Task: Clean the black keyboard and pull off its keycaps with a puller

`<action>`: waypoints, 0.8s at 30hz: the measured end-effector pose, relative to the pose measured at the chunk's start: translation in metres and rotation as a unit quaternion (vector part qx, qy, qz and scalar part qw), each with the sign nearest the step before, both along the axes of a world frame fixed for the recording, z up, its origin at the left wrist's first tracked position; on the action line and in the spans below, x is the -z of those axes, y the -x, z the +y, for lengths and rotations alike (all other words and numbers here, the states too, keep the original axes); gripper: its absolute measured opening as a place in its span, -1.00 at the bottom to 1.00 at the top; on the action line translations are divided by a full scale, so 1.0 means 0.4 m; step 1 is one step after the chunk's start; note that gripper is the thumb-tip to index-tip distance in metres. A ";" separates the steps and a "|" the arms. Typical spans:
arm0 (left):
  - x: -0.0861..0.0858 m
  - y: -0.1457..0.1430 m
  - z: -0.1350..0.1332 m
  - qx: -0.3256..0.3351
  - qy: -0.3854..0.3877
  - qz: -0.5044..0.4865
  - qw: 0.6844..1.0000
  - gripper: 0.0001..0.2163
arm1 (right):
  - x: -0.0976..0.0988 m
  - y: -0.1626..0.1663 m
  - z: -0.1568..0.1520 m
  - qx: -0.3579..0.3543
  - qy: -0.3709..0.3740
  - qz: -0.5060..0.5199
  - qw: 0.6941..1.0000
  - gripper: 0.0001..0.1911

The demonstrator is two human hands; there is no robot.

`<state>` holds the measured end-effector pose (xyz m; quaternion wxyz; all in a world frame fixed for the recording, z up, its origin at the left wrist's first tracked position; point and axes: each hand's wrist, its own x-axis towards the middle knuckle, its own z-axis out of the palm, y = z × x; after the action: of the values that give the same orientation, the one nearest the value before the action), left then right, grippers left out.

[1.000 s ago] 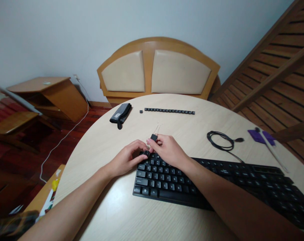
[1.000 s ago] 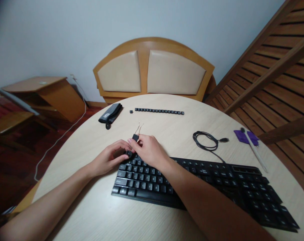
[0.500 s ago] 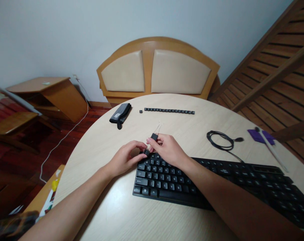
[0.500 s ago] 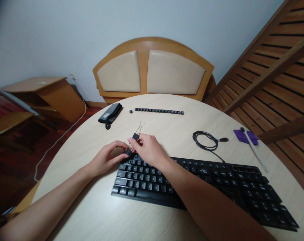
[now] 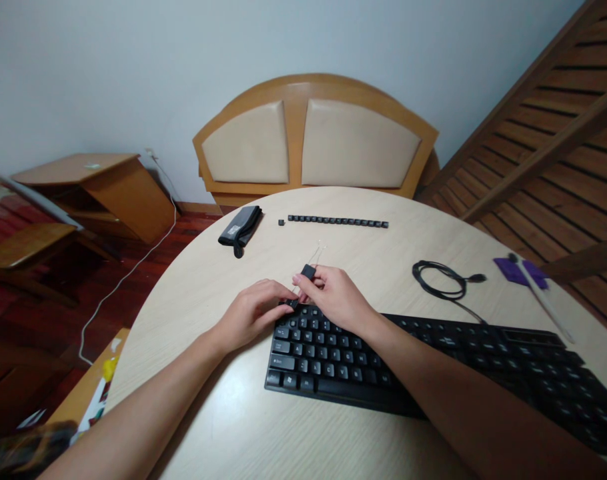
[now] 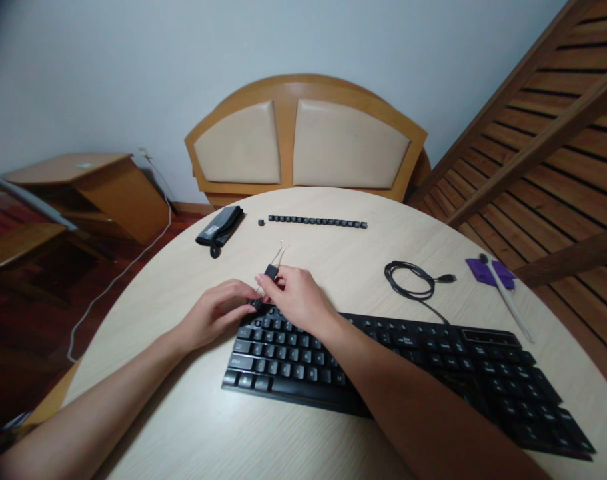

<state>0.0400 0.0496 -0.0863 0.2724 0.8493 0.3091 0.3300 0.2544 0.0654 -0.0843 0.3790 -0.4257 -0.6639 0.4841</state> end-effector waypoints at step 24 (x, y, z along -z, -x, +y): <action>0.015 0.011 0.021 -0.109 -0.077 -0.043 0.990 -0.91 | -0.001 0.008 0.005 0.017 0.036 0.009 0.999 -0.76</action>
<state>0.0357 0.0581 -0.0922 0.1820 0.8138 0.3618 0.4167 0.2512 0.0674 -0.0838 0.3778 -0.4458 -0.6352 0.5050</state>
